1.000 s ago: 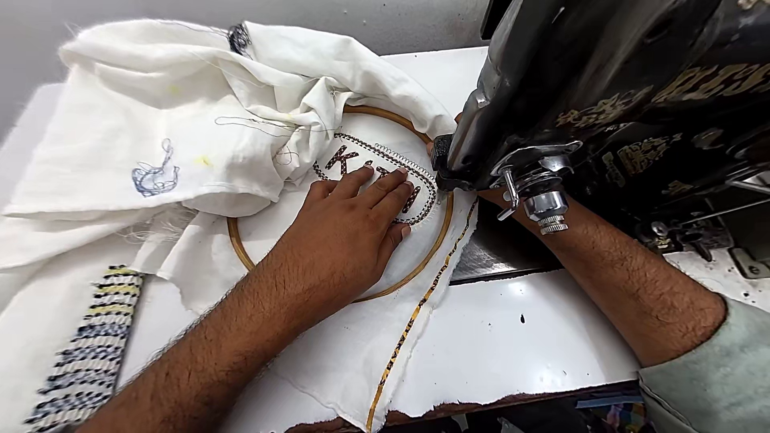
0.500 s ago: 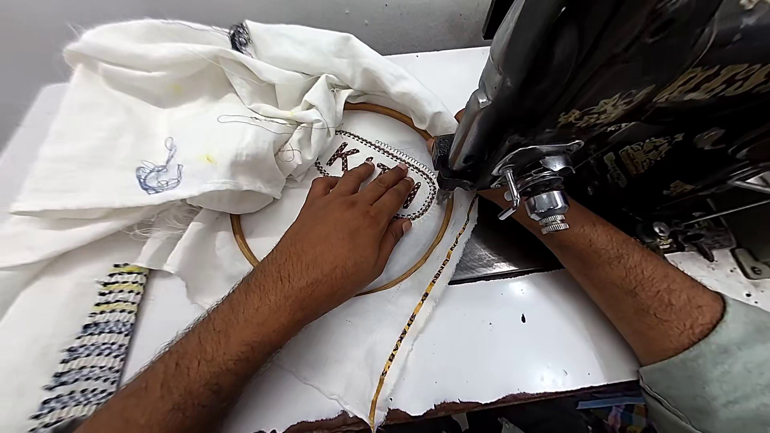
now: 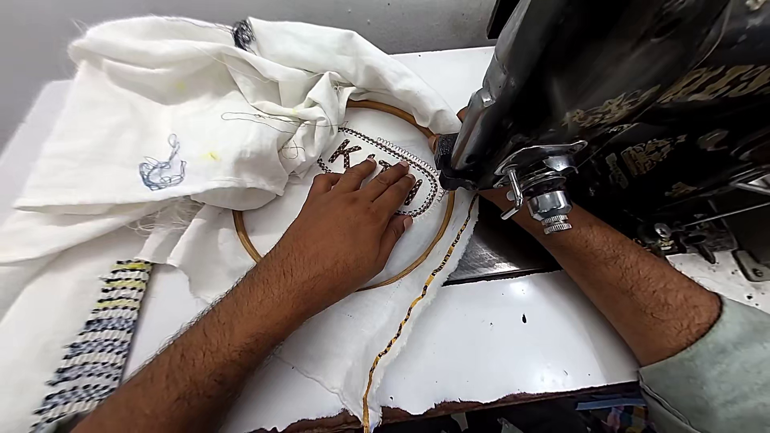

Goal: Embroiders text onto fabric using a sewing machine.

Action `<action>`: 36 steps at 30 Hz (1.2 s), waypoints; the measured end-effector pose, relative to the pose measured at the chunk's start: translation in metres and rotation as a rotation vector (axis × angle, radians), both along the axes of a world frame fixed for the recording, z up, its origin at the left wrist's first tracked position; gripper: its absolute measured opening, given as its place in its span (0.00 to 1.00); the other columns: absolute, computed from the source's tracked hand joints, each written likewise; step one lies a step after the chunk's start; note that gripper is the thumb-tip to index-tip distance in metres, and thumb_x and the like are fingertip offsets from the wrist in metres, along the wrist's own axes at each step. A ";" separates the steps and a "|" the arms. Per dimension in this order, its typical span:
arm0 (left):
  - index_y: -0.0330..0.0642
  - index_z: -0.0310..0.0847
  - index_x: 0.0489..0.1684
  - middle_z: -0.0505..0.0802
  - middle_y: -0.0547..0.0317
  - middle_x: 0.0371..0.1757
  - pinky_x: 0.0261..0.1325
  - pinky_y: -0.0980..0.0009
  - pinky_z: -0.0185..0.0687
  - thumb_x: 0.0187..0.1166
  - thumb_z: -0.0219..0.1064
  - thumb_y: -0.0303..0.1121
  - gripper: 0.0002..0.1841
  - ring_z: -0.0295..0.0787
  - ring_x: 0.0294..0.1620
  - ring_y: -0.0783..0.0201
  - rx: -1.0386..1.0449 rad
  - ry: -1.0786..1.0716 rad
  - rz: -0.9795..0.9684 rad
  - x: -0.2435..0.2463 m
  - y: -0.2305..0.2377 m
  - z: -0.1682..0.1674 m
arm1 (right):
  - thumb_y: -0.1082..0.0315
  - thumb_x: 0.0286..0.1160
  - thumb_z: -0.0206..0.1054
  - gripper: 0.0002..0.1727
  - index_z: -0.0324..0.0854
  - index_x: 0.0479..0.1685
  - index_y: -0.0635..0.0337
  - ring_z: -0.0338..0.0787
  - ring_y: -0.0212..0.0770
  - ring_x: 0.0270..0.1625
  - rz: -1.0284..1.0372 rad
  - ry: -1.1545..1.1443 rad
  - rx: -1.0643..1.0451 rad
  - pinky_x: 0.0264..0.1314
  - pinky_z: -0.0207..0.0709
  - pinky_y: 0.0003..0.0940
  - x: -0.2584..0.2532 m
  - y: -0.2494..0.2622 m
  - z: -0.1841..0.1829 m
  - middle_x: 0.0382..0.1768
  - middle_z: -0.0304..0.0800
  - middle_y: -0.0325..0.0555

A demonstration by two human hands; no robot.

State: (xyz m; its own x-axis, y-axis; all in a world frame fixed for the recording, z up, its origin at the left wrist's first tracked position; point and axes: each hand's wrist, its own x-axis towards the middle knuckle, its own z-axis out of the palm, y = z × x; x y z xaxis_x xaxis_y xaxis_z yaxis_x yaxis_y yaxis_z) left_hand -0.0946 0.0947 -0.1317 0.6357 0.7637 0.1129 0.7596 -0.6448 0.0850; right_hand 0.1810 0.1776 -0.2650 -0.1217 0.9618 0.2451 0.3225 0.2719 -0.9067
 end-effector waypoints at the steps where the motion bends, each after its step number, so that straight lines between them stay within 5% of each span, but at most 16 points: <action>1: 0.50 0.73 0.85 0.74 0.63 0.89 0.78 0.40 0.64 0.92 0.41 0.51 0.29 0.65 0.90 0.48 0.004 -0.004 0.000 0.000 0.000 -0.001 | 0.59 0.83 0.69 0.23 0.76 0.74 0.52 0.82 0.30 0.72 -0.019 -0.015 -0.026 0.76 0.78 0.33 0.000 0.001 0.000 0.66 0.85 0.42; 6: 0.50 0.73 0.85 0.74 0.63 0.89 0.79 0.40 0.62 0.92 0.41 0.51 0.29 0.64 0.90 0.49 0.009 -0.015 -0.004 0.003 0.000 -0.002 | 0.60 0.81 0.69 0.19 0.80 0.66 0.60 0.85 0.23 0.62 0.027 -0.031 0.266 0.66 0.79 0.20 0.002 -0.007 0.012 0.56 0.88 0.41; 7: 0.50 0.72 0.85 0.74 0.63 0.89 0.80 0.40 0.62 0.93 0.41 0.50 0.29 0.64 0.90 0.48 0.006 -0.017 -0.004 0.004 0.000 -0.001 | 0.64 0.79 0.70 0.17 0.81 0.61 0.64 0.85 0.19 0.58 0.014 -0.010 0.290 0.63 0.77 0.15 -0.007 -0.022 0.040 0.51 0.88 0.40; 8: 0.49 0.72 0.85 0.74 0.63 0.89 0.80 0.40 0.61 0.93 0.41 0.50 0.29 0.64 0.90 0.48 0.004 -0.021 -0.005 0.004 -0.001 -0.001 | 0.70 0.78 0.68 0.14 0.79 0.59 0.64 0.80 0.13 0.55 -0.011 -0.079 0.070 0.62 0.72 0.10 -0.017 -0.047 0.094 0.48 0.84 0.35; 10: 0.50 0.73 0.85 0.73 0.63 0.89 0.80 0.40 0.61 0.93 0.41 0.50 0.29 0.64 0.90 0.49 0.003 -0.025 -0.008 0.004 -0.001 0.000 | 0.74 0.73 0.69 0.14 0.80 0.55 0.70 0.81 0.14 0.49 -0.123 -0.136 0.064 0.57 0.71 0.08 -0.031 -0.061 0.120 0.43 0.84 0.40; 12: 0.50 0.73 0.85 0.73 0.63 0.89 0.80 0.40 0.62 0.92 0.41 0.51 0.29 0.64 0.90 0.49 0.003 -0.022 -0.009 0.004 0.000 -0.001 | 0.71 0.76 0.69 0.16 0.79 0.60 0.69 0.81 0.16 0.54 -0.093 -0.197 0.068 0.62 0.70 0.11 -0.025 -0.054 0.105 0.48 0.85 0.42; 14: 0.50 0.73 0.85 0.74 0.63 0.89 0.79 0.40 0.62 0.93 0.41 0.51 0.29 0.65 0.90 0.48 0.005 -0.018 -0.006 0.003 0.001 -0.001 | 0.63 0.80 0.69 0.19 0.81 0.63 0.65 0.85 0.24 0.62 -0.056 -0.087 0.294 0.67 0.76 0.19 -0.009 -0.019 0.035 0.54 0.88 0.46; 16: 0.50 0.72 0.85 0.74 0.63 0.89 0.80 0.40 0.62 0.93 0.41 0.50 0.29 0.64 0.90 0.49 0.002 -0.018 -0.002 0.003 0.001 -0.001 | 0.59 0.82 0.70 0.21 0.80 0.69 0.57 0.84 0.30 0.68 -0.029 -0.028 0.232 0.73 0.77 0.29 -0.001 0.005 0.000 0.62 0.87 0.45; 20: 0.51 0.72 0.86 0.74 0.64 0.89 0.80 0.41 0.61 0.93 0.41 0.51 0.29 0.64 0.90 0.50 0.002 -0.018 0.004 0.002 0.003 -0.002 | 0.57 0.83 0.68 0.22 0.77 0.73 0.52 0.81 0.29 0.72 -0.018 -0.239 0.095 0.78 0.74 0.32 0.008 0.006 0.002 0.66 0.85 0.41; 23: 0.53 0.73 0.85 0.75 0.65 0.88 0.79 0.40 0.62 0.92 0.39 0.53 0.30 0.65 0.90 0.49 0.023 -0.034 0.009 0.002 0.006 -0.006 | 0.55 0.82 0.68 0.21 0.81 0.67 0.56 0.84 0.28 0.66 -0.069 -0.228 0.301 0.71 0.77 0.28 0.004 0.004 0.001 0.59 0.88 0.43; 25: 0.53 0.73 0.85 0.75 0.64 0.88 0.80 0.40 0.61 0.92 0.39 0.53 0.30 0.65 0.90 0.49 0.019 -0.037 0.009 0.004 0.006 -0.006 | 0.61 0.79 0.70 0.17 0.84 0.57 0.64 0.85 0.21 0.56 -0.090 -0.122 0.400 0.63 0.77 0.17 -0.010 -0.018 0.039 0.48 0.89 0.43; 26: 0.52 0.73 0.85 0.75 0.63 0.88 0.80 0.39 0.61 0.92 0.39 0.52 0.30 0.65 0.90 0.49 0.019 -0.044 0.006 0.004 0.005 -0.006 | 0.68 0.76 0.69 0.14 0.82 0.55 0.68 0.81 0.16 0.52 -0.065 -0.139 0.214 0.60 0.71 0.13 -0.018 -0.043 0.088 0.45 0.86 0.41; 28: 0.52 0.73 0.85 0.75 0.63 0.88 0.81 0.39 0.60 0.93 0.39 0.52 0.30 0.65 0.90 0.49 0.010 -0.050 0.003 0.005 0.005 -0.006 | 0.73 0.70 0.68 0.11 0.80 0.48 0.68 0.80 0.12 0.44 -0.072 -0.073 0.195 0.52 0.72 0.08 -0.029 -0.057 0.115 0.38 0.82 0.35; 31: 0.52 0.73 0.85 0.75 0.63 0.88 0.81 0.40 0.60 0.92 0.39 0.52 0.30 0.65 0.90 0.49 0.009 -0.048 0.001 0.005 0.005 -0.006 | 0.71 0.73 0.69 0.14 0.80 0.55 0.65 0.81 0.14 0.50 -0.064 -0.091 0.115 0.59 0.73 0.11 -0.024 -0.050 0.104 0.44 0.84 0.37; 34: 0.53 0.73 0.85 0.75 0.64 0.88 0.81 0.40 0.60 0.92 0.39 0.52 0.30 0.64 0.90 0.50 0.012 -0.040 0.004 0.004 0.006 -0.006 | 0.58 0.79 0.71 0.22 0.79 0.68 0.58 0.83 0.28 0.66 -0.051 -0.063 0.258 0.71 0.77 0.28 -0.002 0.000 0.012 0.60 0.87 0.45; 36: 0.53 0.73 0.85 0.74 0.65 0.89 0.81 0.40 0.60 0.92 0.38 0.52 0.30 0.64 0.90 0.50 0.014 -0.040 0.008 0.004 0.007 -0.006 | 0.58 0.80 0.71 0.25 0.76 0.74 0.53 0.81 0.31 0.73 -0.036 -0.079 0.110 0.78 0.75 0.34 0.005 0.011 -0.002 0.67 0.84 0.43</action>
State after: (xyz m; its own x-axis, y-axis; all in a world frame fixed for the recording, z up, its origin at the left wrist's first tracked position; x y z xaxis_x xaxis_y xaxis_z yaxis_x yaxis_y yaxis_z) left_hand -0.0905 0.1016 -0.1381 0.6244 0.7669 0.1485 0.7608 -0.6401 0.1065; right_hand 0.1861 0.1890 -0.2667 -0.1105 0.9338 0.3403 0.4028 0.3551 -0.8436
